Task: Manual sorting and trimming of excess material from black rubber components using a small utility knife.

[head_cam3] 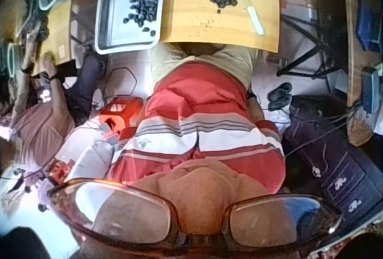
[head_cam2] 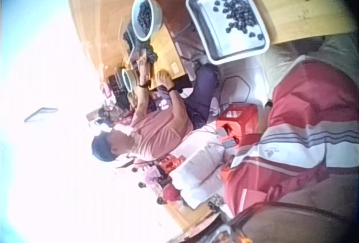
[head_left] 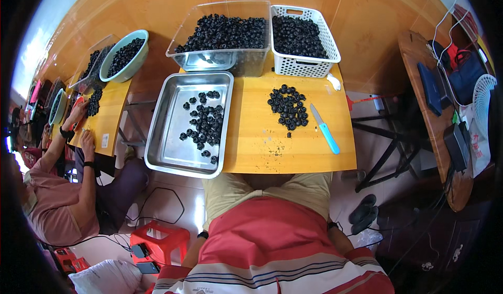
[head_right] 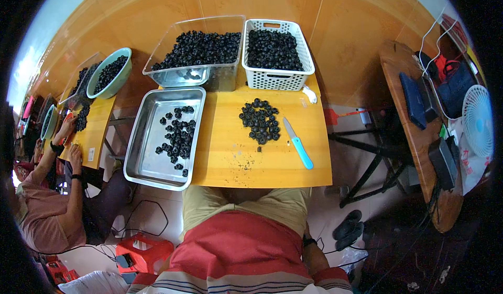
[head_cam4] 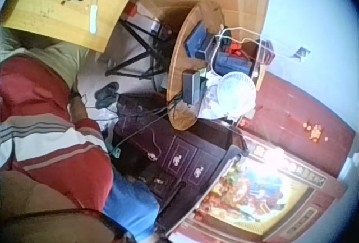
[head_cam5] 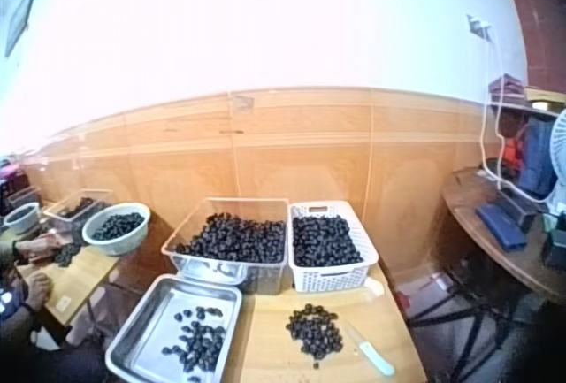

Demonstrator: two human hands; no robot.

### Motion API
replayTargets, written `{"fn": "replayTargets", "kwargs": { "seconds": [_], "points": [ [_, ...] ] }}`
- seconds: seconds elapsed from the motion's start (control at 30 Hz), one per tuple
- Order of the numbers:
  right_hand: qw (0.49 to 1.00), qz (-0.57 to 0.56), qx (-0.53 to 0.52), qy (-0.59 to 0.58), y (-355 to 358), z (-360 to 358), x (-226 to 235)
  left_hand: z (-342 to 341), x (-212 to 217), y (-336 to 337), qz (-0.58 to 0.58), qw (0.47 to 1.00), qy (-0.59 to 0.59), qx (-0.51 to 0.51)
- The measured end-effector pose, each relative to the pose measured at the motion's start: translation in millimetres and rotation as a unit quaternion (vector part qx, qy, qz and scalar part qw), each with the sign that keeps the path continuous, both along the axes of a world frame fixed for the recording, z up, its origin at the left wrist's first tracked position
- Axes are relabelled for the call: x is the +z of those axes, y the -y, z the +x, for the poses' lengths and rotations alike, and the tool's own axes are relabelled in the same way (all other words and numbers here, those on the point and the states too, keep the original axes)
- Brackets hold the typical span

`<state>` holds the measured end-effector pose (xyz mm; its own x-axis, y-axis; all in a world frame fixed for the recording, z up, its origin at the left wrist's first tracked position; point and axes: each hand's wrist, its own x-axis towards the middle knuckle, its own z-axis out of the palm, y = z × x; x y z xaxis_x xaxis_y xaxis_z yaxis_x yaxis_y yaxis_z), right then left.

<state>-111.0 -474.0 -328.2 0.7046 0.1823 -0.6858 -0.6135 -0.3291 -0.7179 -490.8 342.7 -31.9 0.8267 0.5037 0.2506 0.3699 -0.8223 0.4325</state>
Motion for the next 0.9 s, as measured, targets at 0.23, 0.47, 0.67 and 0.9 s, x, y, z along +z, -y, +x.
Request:
{"fn": "replayTargets", "kwargs": {
  "seconds": [0.23, 0.47, 0.67, 0.9],
  "points": [
    [1.0, -0.012, 0.021, 0.016, -4.8, -4.1, 4.8, 1.6, -37.5, 23.3, -0.064, 0.998, 0.005, 0.02],
    [0.998, -0.023, 0.043, 0.034, -4.9, -3.1, 4.6, 4.2, -74.9, 47.3, -0.128, 0.991, 0.012, 0.041],
    [0.996, -0.033, 0.067, 0.046, -7.2, -0.2, 4.7, 7.4, -103.8, 75.9, -0.182, 0.981, 0.014, 0.064],
    [0.993, -0.045, 0.099, 0.054, -9.7, -4.1, 3.0, 3.1, -135.3, 113.8, -0.245, 0.965, 0.012, 0.095]
  ]
}}
